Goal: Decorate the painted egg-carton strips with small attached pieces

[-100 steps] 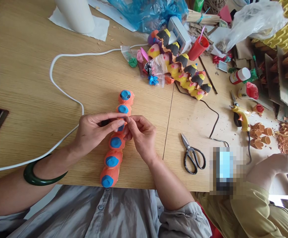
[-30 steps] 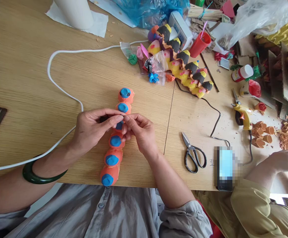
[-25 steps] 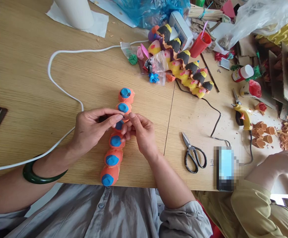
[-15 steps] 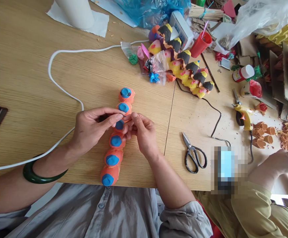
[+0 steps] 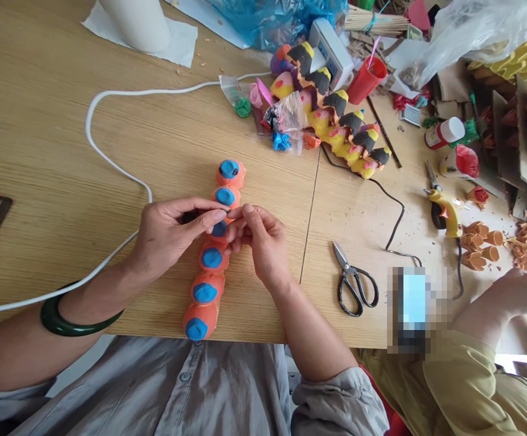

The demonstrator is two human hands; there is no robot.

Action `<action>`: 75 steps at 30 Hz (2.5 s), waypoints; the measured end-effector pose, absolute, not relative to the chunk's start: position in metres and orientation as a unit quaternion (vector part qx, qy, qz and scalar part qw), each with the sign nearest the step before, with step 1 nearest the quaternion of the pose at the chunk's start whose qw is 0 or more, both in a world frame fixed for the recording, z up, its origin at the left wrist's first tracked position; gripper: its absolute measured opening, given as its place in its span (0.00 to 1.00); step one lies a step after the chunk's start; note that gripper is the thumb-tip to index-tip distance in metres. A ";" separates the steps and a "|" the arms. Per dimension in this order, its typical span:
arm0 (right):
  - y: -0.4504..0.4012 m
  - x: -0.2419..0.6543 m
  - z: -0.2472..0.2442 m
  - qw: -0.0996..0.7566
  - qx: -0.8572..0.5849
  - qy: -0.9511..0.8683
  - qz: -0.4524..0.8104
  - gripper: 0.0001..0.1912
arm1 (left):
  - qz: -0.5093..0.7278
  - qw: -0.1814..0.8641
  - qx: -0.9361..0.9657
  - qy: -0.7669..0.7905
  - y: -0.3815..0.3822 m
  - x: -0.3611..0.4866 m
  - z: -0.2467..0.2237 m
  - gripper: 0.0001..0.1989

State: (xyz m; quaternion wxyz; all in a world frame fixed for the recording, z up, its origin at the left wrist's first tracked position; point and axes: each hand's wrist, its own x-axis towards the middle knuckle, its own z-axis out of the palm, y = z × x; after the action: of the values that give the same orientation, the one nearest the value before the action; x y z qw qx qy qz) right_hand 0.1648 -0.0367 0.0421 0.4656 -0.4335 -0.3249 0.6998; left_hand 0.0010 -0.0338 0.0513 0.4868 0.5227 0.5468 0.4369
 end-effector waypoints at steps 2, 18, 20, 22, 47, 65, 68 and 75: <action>-0.037 0.165 0.042 0.469 -0.431 -0.330 0.697 0.19 | 0.438 0.488 0.524 0.543 -0.033 0.001 0.052 0.10; -0.041 0.163 0.046 0.505 -0.468 -0.392 0.609 0.11 | 0.441 0.477 0.519 0.556 -0.033 0.000 0.052 0.10; -0.042 0.163 0.048 0.504 -0.474 -0.402 0.600 0.10 | 0.437 0.481 0.515 0.559 -0.033 0.000 0.053 0.11; -0.043 0.162 0.049 0.494 -0.483 -0.411 0.595 0.10 | 0.432 0.483 0.514 0.563 -0.033 0.000 0.055 0.11; -0.044 0.161 0.050 0.479 -0.479 -0.427 0.599 0.10 | 0.428 0.488 0.521 0.554 -0.034 -0.001 0.053 0.13; -0.044 0.159 0.051 0.488 -0.493 -0.409 0.592 0.12 | 0.448 0.509 0.484 0.553 -0.034 -0.002 0.047 0.17; -0.045 0.159 0.050 0.493 -0.491 -0.410 0.590 0.10 | 0.446 0.502 0.491 0.555 -0.034 -0.002 0.048 0.18; -0.045 0.158 0.049 0.498 -0.481 -0.403 0.598 0.10 | 0.445 0.483 0.509 0.557 -0.034 -0.003 0.047 0.16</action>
State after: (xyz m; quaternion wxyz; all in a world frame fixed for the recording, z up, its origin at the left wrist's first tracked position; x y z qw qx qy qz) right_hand 0.1583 -0.0450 0.0491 0.4978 -0.4811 -0.4033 0.5984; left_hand -0.0026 -0.0339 0.0467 0.4826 0.5089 0.5566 0.4454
